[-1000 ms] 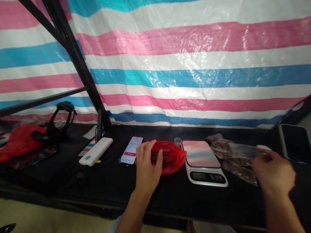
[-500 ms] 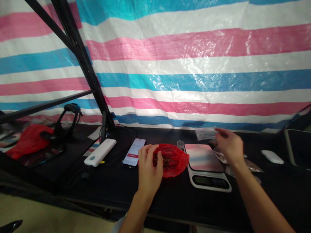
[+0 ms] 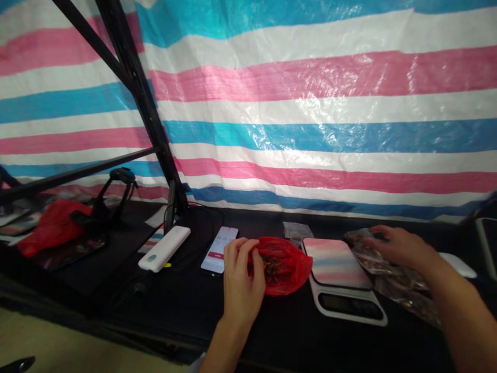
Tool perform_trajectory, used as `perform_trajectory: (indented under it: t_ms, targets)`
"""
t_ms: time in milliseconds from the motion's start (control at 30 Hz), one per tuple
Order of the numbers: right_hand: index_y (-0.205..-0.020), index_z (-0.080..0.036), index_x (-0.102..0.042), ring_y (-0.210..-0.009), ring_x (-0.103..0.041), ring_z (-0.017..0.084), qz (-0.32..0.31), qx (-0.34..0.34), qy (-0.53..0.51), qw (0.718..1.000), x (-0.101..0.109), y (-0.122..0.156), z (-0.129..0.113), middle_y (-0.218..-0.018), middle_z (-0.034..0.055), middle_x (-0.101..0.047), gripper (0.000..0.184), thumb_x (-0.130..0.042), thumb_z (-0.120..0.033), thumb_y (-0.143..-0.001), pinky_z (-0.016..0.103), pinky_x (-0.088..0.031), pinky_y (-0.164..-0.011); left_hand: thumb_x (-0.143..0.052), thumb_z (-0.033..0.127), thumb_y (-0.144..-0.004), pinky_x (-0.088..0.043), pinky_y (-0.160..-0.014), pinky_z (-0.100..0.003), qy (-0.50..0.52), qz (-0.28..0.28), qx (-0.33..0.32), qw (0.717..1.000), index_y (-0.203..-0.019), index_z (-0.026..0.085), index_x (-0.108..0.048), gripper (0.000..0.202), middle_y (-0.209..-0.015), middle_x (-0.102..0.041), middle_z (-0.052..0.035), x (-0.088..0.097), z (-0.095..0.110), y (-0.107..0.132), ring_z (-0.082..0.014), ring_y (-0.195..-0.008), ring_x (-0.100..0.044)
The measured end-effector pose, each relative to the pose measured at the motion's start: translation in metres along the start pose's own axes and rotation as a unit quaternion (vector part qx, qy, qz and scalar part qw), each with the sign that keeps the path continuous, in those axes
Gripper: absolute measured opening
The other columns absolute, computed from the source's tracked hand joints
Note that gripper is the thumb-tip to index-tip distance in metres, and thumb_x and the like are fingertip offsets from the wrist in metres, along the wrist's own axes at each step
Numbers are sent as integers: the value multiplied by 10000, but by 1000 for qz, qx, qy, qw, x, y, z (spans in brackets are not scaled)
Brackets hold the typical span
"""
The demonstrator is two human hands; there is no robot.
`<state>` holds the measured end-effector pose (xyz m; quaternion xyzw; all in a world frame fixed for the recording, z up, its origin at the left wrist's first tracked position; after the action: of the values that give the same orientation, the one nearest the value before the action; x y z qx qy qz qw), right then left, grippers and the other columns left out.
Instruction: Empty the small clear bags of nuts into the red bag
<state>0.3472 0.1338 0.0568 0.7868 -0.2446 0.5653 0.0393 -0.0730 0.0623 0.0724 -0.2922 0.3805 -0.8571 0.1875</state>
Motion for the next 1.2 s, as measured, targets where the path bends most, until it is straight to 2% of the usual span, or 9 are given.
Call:
perform_trajectory:
  t_ms: [233,367,433,500,600,667,767,967,1200]
  targets:
    - [-781,-231,-745,-693,-682,308,32,-41,-91,994,6,30,30,-723,106,-726,96,-666,-266,-738,416,-464,-678,-516,85,-953,-521,-923,-353,28,3,-10,1000,-1083,214,-647,225,-1070,-622,-73,-7,4,5,-204,-1046,-604]
    - [-857,-235,-750,-783,-707,331,116,-65,-193,972,32,61,23,-780,117,-732,143,-655,-298,-771,439,-504,-707,-511,103,-960,-517,-841,-307,112,-14,-5,994,-1025,208,-666,198,-1005,-650,-65,-16,20,8,-183,-963,-633]
    - [-933,-261,-741,-851,-714,311,140,-21,-299,944,39,75,5,-908,108,-747,186,-678,-361,-790,429,-538,-745,-517,146,-973,-505,-779,-279,192,-50,28,980,-1000,199,-673,167,-956,-671,-59,-28,29,12,-164,-880,-644]
    - [-951,-288,-733,-876,-714,266,114,65,-413,901,40,86,-29,-979,72,-741,205,-726,-405,-782,390,-572,-771,-539,236,-988,-470,-686,-254,273,-104,121,949,-961,191,-685,155,-872,-682,-45,-48,29,19,-140,-758,-620]
    - [-857,-268,-743,-820,-692,198,67,195,-476,855,37,106,-89,-888,27,-694,114,-772,-348,-781,327,-598,-760,-628,432,-944,-387,-553,-218,423,-155,278,849,-937,170,-668,265,-742,-642,-9,-80,27,36,-101,-606,-526]
    - [-859,-258,-748,-796,-678,169,35,243,-496,833,30,116,-119,-860,16,-670,68,-761,-305,-811,299,-606,-757,-709,529,-863,-320,-500,-198,483,-159,332,794,-849,162,-631,375,-641,-573,33,-91,25,41,-68,-524,-430]
    - [-887,-256,-743,-826,-674,161,17,257,-508,822,19,122,-138,-889,17,-661,39,-727,-276,-857,296,-609,-781,-786,566,-778,-257,-471,-180,511,-163,365,761,-770,156,-599,451,-548,-483,77,-94,19,39,-43,-482,-348]
    - [-1014,-248,-736,-1030,-633,224,116,262,-392,874,33,134,-151,-1084,70,-639,140,-653,-283,-906,408,-536,-936,-828,493,-769,-347,-515,-151,530,-96,344,769,-759,149,-605,410,-558,-558,64,-70,10,25,-35,-501,-449]
    - [-916,-242,-710,-797,-647,159,-107,332,-352,868,10,165,-211,-878,6,-704,81,-649,-192,-897,282,-513,-756,-824,496,-761,-466,-483,-198,508,-61,334,792,-765,175,-586,399,-515,-642,35,-58,4,24,-99,-438,-578]
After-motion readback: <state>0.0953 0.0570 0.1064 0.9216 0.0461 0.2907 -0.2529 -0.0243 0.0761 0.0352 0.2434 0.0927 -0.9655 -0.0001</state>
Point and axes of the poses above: each hand's wrist, its own y-axis away from the middle knuckle, its own x-axis out of the back of the hand, z = x × y, the point moved 9 cm from there along -y, towards the middle knuckle
